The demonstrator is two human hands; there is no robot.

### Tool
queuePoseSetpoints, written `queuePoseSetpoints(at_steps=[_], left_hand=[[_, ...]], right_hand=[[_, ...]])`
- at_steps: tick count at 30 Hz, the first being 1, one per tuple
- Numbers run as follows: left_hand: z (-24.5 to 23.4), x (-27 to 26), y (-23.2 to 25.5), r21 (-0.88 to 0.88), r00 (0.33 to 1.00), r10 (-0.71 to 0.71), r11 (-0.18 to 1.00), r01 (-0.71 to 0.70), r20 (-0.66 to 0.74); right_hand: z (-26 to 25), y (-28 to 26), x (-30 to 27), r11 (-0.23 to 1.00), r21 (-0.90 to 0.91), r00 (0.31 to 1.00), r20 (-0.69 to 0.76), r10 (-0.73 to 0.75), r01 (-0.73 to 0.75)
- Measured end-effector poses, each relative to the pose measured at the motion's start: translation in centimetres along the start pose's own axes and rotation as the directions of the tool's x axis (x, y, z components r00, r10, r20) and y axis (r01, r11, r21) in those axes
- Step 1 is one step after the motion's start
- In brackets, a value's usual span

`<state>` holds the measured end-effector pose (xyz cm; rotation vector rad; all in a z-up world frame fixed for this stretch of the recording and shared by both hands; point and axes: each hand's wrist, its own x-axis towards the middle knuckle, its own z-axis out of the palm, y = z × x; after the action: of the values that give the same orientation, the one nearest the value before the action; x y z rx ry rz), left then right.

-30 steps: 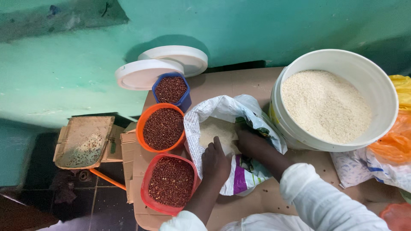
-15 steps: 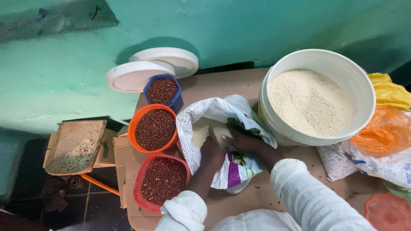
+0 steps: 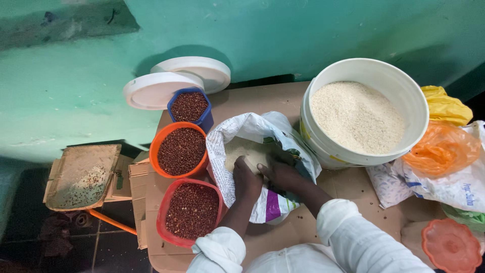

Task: The person repeatedly scoops white grains from a large sack with both hands and transfers them into a white bucket. Several containers of red beans are visible on the table but are not handled during the clip.

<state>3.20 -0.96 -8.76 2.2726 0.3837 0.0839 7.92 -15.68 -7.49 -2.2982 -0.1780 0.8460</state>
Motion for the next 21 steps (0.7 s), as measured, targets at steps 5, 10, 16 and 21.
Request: queuePoseSetpoints(at_steps=[5, 10, 16, 21], left_hand=[[0.1, 0.2, -0.4, 0.059, 0.998, 0.061, 0.996, -0.060, -0.011], [-0.7, 0.3, -0.2, -0.121, 0.994, 0.083, 0.990, -0.075, 0.067], [-2.1, -0.4, 1.5, -0.276, 0.997, -0.009, 0.961, 0.029, 0.073], [-1.8, -0.3, 1.5, 0.015, 0.978, -0.164, 0.986, 0.163, 0.128]], right_hand=[[-0.4, 0.3, -1.2, 0.914, 0.191, 0.928, 0.037, -0.370, 0.357], [-0.7, -1.6, -3.1, 0.904, 0.403, 0.948, 0.206, -0.242, 0.144], [-0.6, 0.0, 1.2, 0.904, 0.004, 0.849, -0.344, -0.400, 0.428], [0.4, 2.1, 5.8, 0.997, 0.067, 0.999, -0.031, -0.031, 0.033]])
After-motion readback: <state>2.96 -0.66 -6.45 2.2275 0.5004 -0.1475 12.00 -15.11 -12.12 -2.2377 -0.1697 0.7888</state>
